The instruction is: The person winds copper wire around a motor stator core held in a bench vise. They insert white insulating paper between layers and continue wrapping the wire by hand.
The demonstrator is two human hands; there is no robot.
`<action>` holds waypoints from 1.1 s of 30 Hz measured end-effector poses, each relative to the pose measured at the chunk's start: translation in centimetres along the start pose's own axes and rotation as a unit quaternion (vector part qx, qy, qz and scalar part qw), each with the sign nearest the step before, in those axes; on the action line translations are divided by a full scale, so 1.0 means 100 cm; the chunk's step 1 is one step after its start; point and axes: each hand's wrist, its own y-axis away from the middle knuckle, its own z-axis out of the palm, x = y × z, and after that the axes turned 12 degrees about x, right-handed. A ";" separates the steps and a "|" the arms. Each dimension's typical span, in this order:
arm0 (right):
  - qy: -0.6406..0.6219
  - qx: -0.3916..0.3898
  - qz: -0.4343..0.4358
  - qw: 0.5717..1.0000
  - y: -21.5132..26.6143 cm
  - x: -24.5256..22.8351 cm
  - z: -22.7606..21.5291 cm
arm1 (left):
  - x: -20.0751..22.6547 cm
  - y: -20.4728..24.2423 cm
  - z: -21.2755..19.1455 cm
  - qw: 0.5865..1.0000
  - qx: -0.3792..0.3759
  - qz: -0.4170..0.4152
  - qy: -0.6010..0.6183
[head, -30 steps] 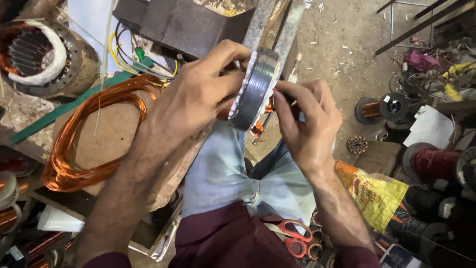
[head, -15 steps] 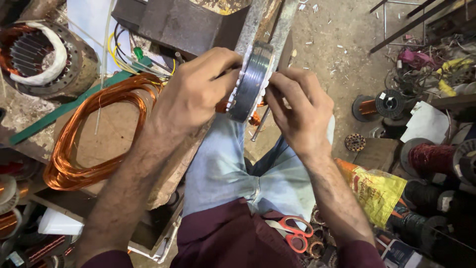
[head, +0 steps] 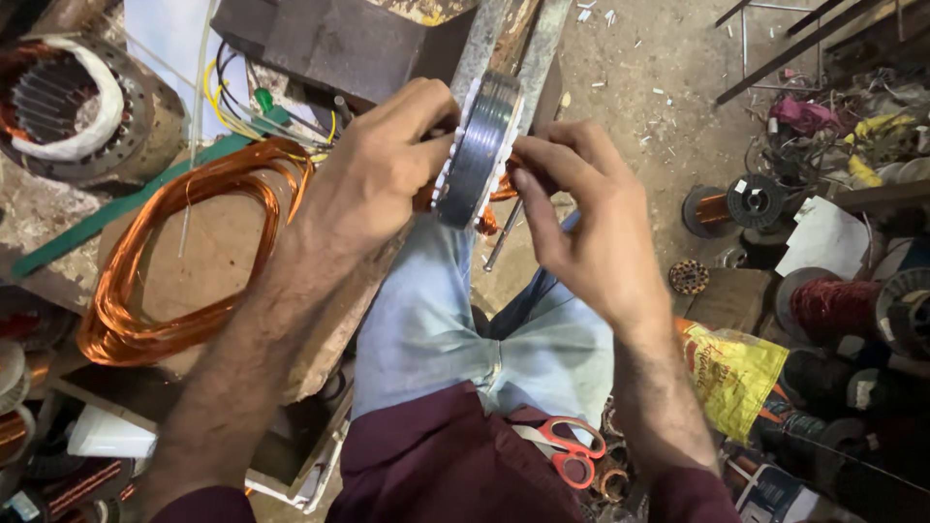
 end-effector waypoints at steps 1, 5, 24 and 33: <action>-0.003 -0.003 -0.010 1.000 -0.002 0.000 0.000 | 0.003 0.003 0.000 1.000 0.003 -0.011 -0.008; -0.097 0.045 0.052 0.993 -0.009 0.011 0.007 | 0.020 0.008 0.000 0.993 0.044 -0.061 -0.093; -0.054 0.114 0.046 0.991 0.018 0.032 0.026 | -0.011 -0.001 0.008 0.987 0.088 -0.118 0.068; -0.175 0.005 0.125 0.977 0.000 0.034 0.009 | -0.003 0.002 0.017 0.980 0.056 -0.167 0.090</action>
